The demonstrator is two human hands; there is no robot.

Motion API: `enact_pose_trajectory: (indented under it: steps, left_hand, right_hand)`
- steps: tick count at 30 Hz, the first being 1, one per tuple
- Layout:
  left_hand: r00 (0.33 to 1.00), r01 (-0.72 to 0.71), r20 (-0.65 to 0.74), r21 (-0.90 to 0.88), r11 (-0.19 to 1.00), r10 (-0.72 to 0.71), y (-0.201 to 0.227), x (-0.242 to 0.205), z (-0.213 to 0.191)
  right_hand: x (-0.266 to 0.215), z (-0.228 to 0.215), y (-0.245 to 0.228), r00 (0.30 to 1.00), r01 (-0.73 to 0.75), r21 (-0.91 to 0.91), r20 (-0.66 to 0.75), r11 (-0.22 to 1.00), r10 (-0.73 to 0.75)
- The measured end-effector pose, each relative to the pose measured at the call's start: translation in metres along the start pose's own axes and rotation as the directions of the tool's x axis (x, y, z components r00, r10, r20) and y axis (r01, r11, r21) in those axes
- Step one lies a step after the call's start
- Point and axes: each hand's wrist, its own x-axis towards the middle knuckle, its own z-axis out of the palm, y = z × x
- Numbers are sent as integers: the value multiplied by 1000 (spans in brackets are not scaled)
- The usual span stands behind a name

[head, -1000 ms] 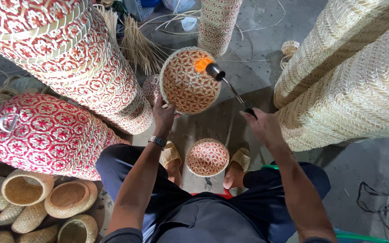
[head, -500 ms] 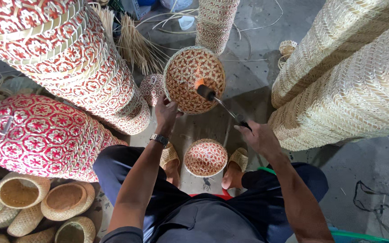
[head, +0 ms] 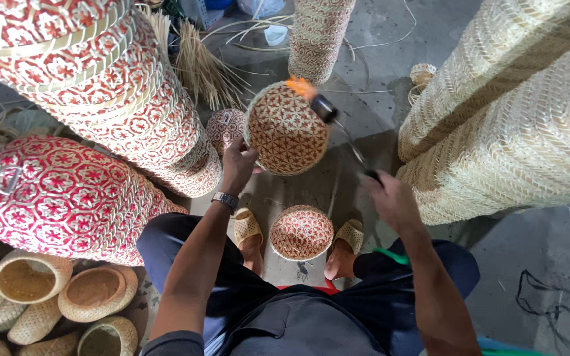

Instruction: The person uses a gas torch to singe the loose fibers from several woven baskets and lids one by one.

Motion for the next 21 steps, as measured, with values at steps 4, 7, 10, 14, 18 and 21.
enact_pose_trajectory:
  steps: [4, 7, 10, 14, 18, 21]
  left_hand:
    - [999, -31, -33, 45, 998, 33, 6, 4, -12]
    - [1000, 4, 17, 47, 999, -5, 10, 3, -11]
    - [997, -10, 83, 52, 999, 6, 6, 2, -9]
    - [991, 96, 103, -127, 987, -83, -18, 7, 3]
    - [938, 336, -8, -242, 910, -348, -77, 11, 16]
    - [980, 185, -12, -329, 926, -200, -132, 8, 18]
  right_hand:
    - [-16, -6, 11, 975, -219, 94, 46, 971, 216]
    - [-8, -7, 5, 979, -203, 194, 41, 960, 198]
    - [9, 4, -8, 992, -112, 191, 78, 975, 99]
    - [16, 21, -8, 971, 158, 145, 159, 977, -180]
    - [30, 24, 14, 848, 529, 5, -52, 849, -528]
    - [42, 6, 33, 995, 28, 262, 85, 965, -52]
